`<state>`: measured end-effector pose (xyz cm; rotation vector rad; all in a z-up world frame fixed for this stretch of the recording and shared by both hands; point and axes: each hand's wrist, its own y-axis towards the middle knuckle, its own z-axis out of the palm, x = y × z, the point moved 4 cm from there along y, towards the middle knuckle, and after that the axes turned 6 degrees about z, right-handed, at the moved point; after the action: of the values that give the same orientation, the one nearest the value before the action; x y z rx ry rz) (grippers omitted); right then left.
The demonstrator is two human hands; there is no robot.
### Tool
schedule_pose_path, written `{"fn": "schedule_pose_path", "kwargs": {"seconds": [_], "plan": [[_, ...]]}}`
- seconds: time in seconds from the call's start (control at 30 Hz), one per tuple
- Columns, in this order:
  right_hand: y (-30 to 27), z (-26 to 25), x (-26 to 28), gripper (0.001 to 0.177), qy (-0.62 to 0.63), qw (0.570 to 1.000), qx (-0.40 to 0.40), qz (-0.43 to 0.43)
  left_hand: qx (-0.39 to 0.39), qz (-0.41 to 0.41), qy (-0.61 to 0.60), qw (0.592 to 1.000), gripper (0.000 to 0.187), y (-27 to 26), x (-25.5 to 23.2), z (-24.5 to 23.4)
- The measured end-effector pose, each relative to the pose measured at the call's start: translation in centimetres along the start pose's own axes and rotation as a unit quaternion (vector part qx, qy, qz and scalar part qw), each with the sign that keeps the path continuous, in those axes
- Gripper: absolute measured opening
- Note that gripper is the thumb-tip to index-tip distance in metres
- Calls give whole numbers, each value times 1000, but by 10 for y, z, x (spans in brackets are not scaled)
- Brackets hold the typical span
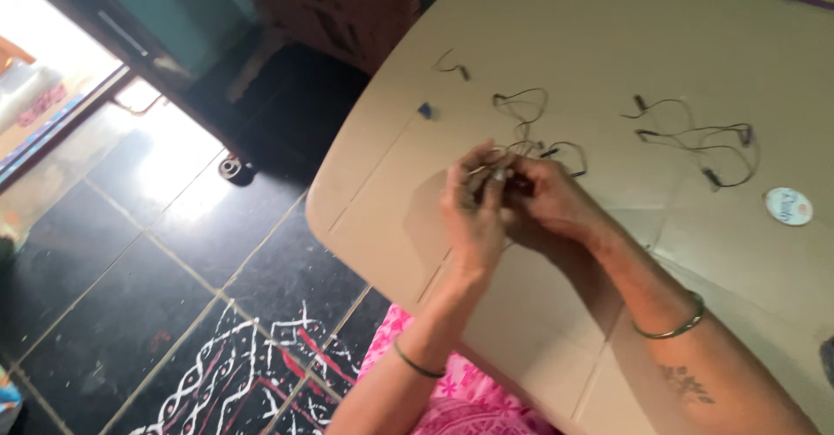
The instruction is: The person untangles a black wire with small cylindrical components and twists the exposed ends together by hand on a tiled table.
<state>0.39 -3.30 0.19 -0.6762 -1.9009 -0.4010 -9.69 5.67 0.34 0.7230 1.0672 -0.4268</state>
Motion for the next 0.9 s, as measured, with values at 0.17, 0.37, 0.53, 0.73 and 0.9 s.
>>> {"fn": "schedule_pose_path", "kwargs": {"seconds": [0.17,0.37,0.53,0.73,0.9], "plan": [[-9,8,7,26,39,999,14,-15,-29,17,97,995,40,-23,-30,0],[-24,20,11,22,-37,996,-69,-44,-26,2,93,995,46,-32,-40,-18],[-36,29,12,14,47,995,-83,-32,-23,-80,16,996,41,-27,-29,-42],[-49,39,8,13,32,993,-104,46,-57,-54,-103,992,37,-19,-20,-68],[-63,51,31,11,-39,997,-72,5,-65,-26,-86,994,34,-18,-15,-80]]}}
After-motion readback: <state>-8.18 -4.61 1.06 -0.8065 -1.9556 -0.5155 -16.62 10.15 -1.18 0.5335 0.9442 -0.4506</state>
